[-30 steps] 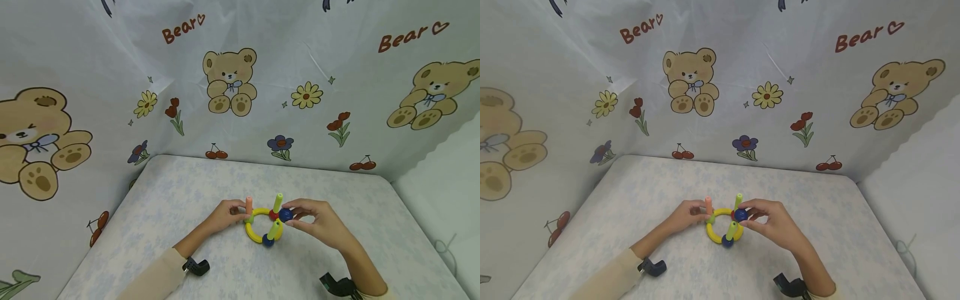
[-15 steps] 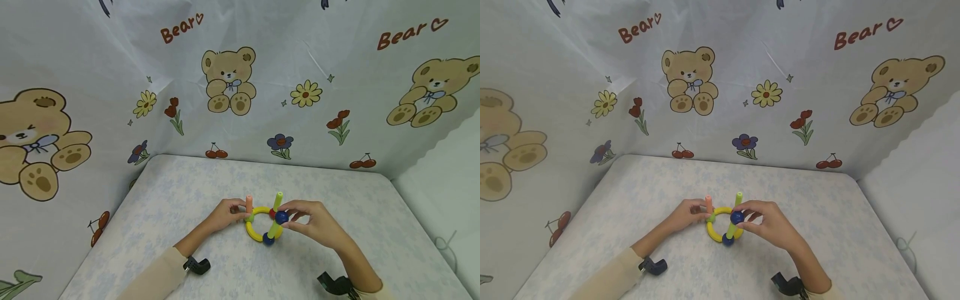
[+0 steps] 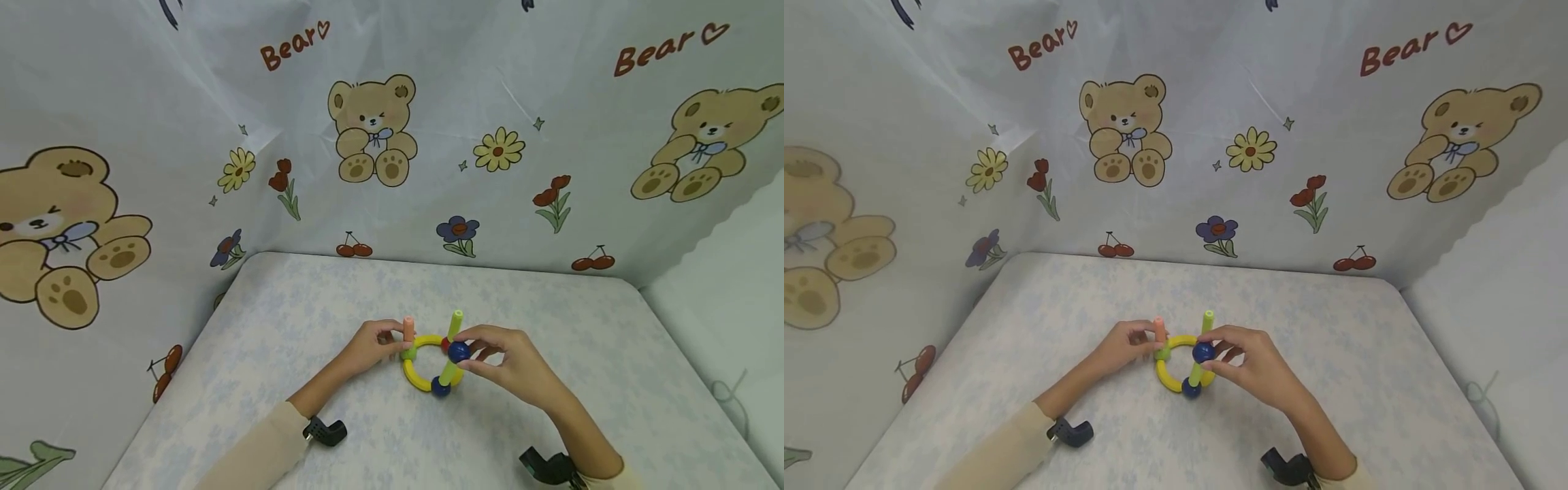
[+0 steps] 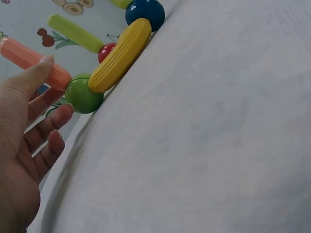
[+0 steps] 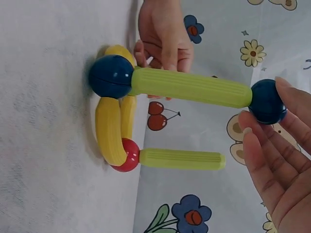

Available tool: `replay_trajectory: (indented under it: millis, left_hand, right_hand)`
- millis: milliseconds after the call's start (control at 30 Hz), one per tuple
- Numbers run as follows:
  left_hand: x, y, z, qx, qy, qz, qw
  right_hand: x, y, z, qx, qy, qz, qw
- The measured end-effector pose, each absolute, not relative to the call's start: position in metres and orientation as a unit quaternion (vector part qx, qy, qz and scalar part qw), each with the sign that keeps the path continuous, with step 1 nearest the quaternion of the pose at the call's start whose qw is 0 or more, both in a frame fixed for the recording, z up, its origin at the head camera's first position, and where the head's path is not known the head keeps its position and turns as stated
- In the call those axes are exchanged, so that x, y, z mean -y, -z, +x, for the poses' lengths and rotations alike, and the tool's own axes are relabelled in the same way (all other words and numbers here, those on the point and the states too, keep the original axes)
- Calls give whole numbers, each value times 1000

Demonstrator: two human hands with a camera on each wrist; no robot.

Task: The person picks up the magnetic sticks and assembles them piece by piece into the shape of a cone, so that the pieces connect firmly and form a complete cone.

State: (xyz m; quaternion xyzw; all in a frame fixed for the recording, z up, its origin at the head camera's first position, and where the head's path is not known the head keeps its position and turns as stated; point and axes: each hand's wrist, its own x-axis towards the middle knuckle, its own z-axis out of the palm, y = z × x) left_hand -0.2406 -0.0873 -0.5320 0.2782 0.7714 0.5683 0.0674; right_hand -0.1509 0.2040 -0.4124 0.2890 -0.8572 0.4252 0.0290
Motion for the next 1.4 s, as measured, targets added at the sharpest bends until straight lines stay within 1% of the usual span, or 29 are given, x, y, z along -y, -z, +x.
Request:
replay_trajectory:
  millis: [100,233,433,600,1033,1400]
  left_hand:
    - [85,528,-240,-772,-564,288,54]
    - [83,526,-237,-768,-564,299,49]
    - [82,522,-232,-768,-572,284,47]
    - [79,524,-233,-772,-569,281,37]
    - [78,522,-235,-765,-568,302,28]
    - [74,522,-231,-778,-546,311,4]
  right_hand:
    - [-204,414,-149,864,-422,272,42]
    - [-203,417,-144,867,-421,261,53]
    - [-200,422,-140,870,-422,249,61]
    - [-195,426,-140,865,-427,251,86]
    - [-180,428,-145,868,-410,246,137]
    - [-170,431,-153,873,-396,239,155]
